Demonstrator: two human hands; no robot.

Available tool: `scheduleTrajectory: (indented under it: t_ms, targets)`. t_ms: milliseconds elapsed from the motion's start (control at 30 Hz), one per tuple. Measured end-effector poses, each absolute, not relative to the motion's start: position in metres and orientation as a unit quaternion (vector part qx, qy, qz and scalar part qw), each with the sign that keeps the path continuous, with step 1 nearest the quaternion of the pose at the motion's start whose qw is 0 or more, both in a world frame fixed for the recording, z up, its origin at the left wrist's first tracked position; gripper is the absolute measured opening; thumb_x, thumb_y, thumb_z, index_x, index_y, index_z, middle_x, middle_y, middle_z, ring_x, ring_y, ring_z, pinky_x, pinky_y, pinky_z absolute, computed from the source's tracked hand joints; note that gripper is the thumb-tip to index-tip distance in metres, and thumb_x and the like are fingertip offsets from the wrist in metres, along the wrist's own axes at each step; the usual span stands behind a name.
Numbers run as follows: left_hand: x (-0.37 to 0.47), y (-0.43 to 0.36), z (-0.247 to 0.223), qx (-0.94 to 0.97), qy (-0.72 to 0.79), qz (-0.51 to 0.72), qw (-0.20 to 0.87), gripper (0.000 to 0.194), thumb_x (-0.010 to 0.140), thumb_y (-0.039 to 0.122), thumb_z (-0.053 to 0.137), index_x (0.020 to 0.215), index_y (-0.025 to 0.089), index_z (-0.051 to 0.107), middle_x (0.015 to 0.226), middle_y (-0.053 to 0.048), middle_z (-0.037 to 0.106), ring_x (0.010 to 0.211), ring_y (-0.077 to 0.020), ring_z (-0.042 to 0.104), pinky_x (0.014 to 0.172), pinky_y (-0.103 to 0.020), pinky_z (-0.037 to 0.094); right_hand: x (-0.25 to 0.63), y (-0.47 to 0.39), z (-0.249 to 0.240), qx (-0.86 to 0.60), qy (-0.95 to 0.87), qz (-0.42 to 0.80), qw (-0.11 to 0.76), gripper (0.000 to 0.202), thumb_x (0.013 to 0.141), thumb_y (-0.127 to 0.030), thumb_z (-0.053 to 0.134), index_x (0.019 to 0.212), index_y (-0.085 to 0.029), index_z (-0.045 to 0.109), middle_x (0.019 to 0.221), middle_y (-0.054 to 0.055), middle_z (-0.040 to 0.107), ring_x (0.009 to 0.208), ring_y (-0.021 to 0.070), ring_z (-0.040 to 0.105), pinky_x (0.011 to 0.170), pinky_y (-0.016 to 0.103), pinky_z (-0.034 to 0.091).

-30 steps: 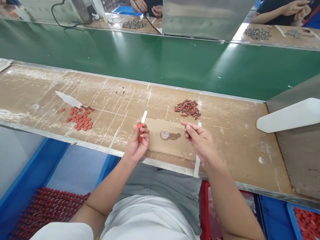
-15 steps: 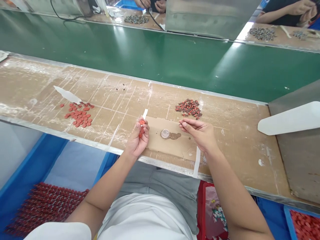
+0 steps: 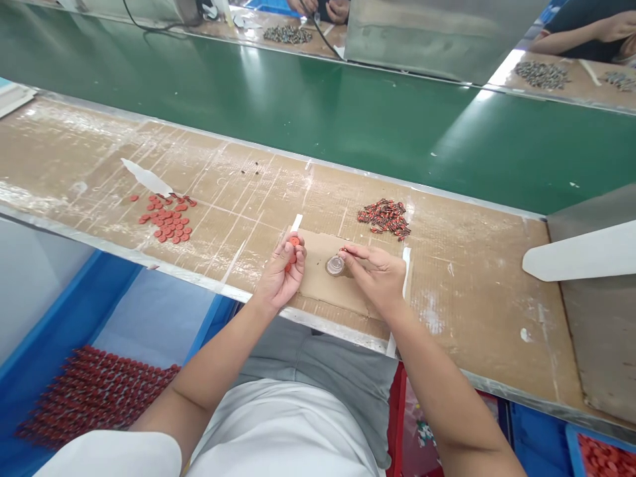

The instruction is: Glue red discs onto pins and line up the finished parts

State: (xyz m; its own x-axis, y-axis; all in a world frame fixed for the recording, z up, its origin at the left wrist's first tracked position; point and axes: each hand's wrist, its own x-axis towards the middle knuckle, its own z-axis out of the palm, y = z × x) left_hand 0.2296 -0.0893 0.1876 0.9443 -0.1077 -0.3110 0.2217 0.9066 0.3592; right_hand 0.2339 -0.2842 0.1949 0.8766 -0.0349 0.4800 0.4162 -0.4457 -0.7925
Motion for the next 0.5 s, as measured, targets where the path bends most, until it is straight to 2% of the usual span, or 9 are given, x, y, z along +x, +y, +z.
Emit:
scheduleTrajectory:
  t_ms: [200, 500]
  targets:
    - [0.228, -0.089, 0.184, 0.199, 0.115, -0.094, 0.969, 0.020, 0.089, 0.003, 0.061, 0.100, 0.014, 0.074, 0.099, -0.003, 0.072, 0.082, -0.0043, 0.069, 0.082, -0.012, 0.055, 0.238, -0.288, 0.184, -0.819, -0.245, -0.272, 0.441, 0.026, 0.085, -0.018, 0.074, 0.107, -0.031, 0.076, 0.095, 0.002, 0.077, 0.083, 0.0206, 0.074, 0.080, 0.038, 0.058]
    - [0.227, -0.089, 0.185, 0.201, 0.110, -0.102, 0.968, 0.019, 0.090, 0.005, 0.061, 0.098, 0.015, 0.075, 0.099, -0.004, 0.071, 0.082, -0.0042, 0.068, 0.082, -0.012, 0.054, 0.242, -0.287, 0.178, -0.800, -0.273, -0.292, 0.447, 0.027, 0.085, -0.013, 0.073, 0.106, -0.030, 0.076, 0.094, 0.001, 0.077, 0.074, 0.0180, 0.072, 0.074, 0.037, 0.059]
